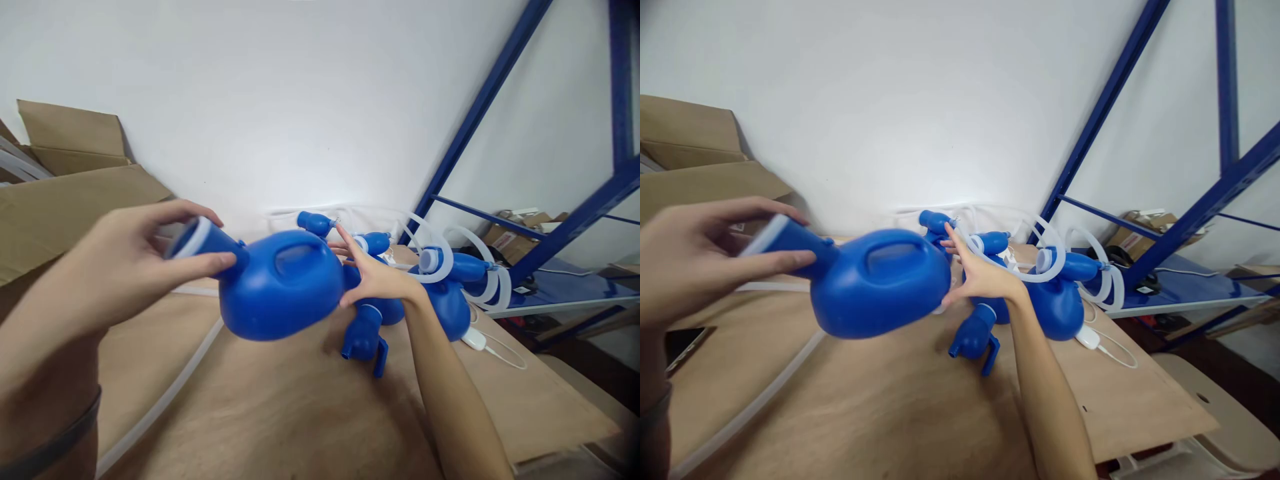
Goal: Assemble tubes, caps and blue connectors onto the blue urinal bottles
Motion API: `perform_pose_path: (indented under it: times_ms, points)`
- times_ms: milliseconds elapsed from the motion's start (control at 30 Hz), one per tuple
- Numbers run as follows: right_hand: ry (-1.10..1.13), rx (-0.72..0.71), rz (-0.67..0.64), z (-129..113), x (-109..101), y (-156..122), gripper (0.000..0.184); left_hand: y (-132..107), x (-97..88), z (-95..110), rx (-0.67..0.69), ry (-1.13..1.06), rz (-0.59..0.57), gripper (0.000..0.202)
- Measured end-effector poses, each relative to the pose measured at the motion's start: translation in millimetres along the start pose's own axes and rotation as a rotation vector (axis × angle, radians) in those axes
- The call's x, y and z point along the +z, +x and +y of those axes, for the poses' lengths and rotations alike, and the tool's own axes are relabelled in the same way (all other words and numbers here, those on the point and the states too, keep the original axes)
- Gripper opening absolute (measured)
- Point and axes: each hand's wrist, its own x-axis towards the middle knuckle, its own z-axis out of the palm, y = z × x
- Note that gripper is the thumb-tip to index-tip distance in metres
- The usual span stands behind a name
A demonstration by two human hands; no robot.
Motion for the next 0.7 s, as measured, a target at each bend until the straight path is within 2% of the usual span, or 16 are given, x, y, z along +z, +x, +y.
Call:
perform_pose_path:
  times_ms: [33,100,167,267,367,467,600,700]
  points:
    - [0.054,-0.075,-0.049,-7,-1,-1,0.145,3,6.3,7,0.027,-0.026,-0.045,0.064]
    - [0.131,-0.151,-0.208,-19,-1,-3,0.143,8,20.2,16,0.110,-0.064,-0.181,0.059]
    - [0.108,-0.111,-0.307,-29,3,-2,0.127,13,34.2,18,0.213,-0.064,-0.321,0.052]
    - [-0.014,-0.010,-0.271,-40,21,7,0.095,22,52.0,9,0.278,-0.017,-0.426,0.049]
    - [-0.101,-0.082,-0.217,-41,43,20,0.071,31,61.9,-5,0.221,-0.003,-0.445,0.054]
    - [-0.112,-0.147,-0.167,-35,57,30,0.059,36,62.1,-18,0.182,-0.023,-0.501,0.062]
    - [-0.160,-0.175,-0.159,-28,66,35,0.051,41,53.1,-37,0.124,-0.111,-0.629,0.072]
    - [-0.252,-0.160,-0.181,-27,70,37,0.049,45,53.5,-55,-0.023,-0.306,-0.684,0.074]
